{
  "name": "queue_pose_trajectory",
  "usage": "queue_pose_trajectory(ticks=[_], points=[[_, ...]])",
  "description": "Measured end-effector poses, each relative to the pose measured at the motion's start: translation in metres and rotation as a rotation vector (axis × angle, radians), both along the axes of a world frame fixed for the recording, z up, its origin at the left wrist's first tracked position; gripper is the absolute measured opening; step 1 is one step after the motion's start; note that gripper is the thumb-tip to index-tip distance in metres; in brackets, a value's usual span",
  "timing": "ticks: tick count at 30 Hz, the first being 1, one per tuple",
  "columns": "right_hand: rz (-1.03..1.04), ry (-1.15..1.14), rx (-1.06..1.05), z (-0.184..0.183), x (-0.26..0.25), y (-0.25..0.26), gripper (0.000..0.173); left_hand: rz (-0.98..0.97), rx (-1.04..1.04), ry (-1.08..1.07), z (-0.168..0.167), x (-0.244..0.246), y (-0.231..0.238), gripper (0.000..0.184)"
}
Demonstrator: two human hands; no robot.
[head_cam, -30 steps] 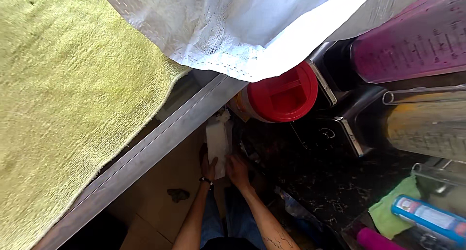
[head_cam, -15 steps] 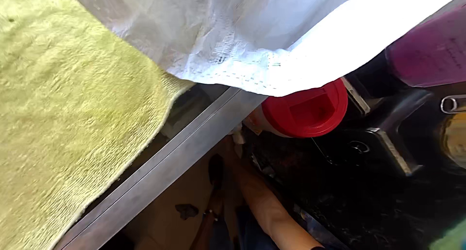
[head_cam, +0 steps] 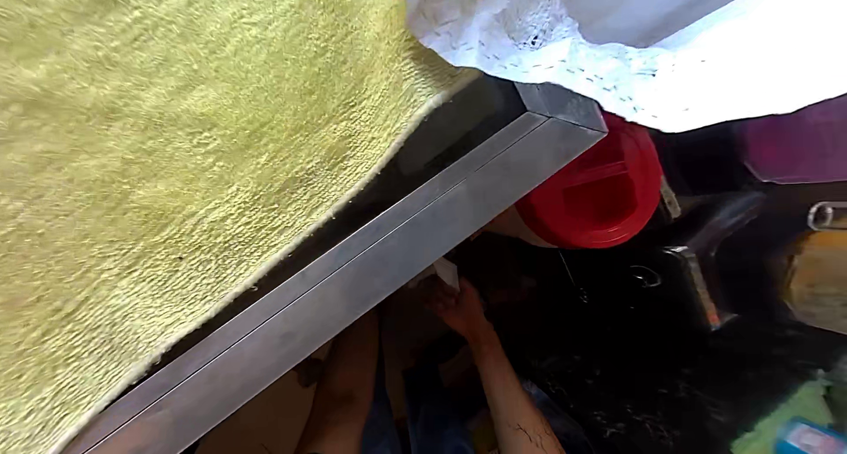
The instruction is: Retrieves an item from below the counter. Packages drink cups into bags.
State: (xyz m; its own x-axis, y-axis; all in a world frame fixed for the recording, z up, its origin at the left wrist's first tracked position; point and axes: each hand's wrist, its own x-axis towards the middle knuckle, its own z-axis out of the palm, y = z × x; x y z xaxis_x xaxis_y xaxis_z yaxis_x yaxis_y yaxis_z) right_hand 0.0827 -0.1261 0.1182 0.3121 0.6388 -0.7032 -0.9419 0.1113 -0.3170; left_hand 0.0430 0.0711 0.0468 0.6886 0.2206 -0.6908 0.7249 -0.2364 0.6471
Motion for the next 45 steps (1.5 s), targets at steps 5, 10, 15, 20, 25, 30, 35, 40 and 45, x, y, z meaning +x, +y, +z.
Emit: queue_pose_trajectory(ticks=[5, 10, 15, 20, 25, 30, 35, 40, 45], points=[[0.099, -0.240, -0.422, 0.003, 0.035, -0.013, 0.046, 0.225, -0.554, 0.193, -0.003, -0.052, -0.011, 0.058], [0.489, -0.267, -0.573, -0.024, 0.020, -0.025, 0.087, 0.579, -0.814, 0.229, 0.030, -0.099, -0.002, 0.037], [0.572, -0.687, -0.823, -0.092, 0.012, 0.003, 0.063, 0.508, -0.713, 0.296, 0.043, -0.089, 0.032, 0.031], [0.585, -0.655, -0.890, -0.117, 0.035, 0.058, 0.046, 0.570, -0.585, 0.368, 0.032, -0.094, 0.054, 0.029], [0.305, -0.365, -0.974, -0.084, 0.011, 0.059, 0.056, 0.634, -0.641, 0.300, 0.030, -0.106, 0.051, 0.033], [0.261, -0.523, -0.784, -0.102, -0.023, 0.036, 0.065, 0.721, -0.733, 0.293, 0.044, -0.104, 0.021, 0.034], [-0.035, -0.207, -0.929, -0.085, 0.011, 0.062, 0.045, 0.639, -0.570, 0.223, 0.046, -0.103, 0.013, 0.059], [0.001, -0.540, -0.876, -0.037, -0.064, 0.033, 0.040, 0.732, -0.409, 0.061, 0.028, -0.115, -0.003, 0.063], [0.304, -0.695, -0.467, -0.027, -0.118, 0.024, 0.036, 0.766, -0.504, 0.024, 0.052, -0.117, -0.018, 0.077]])
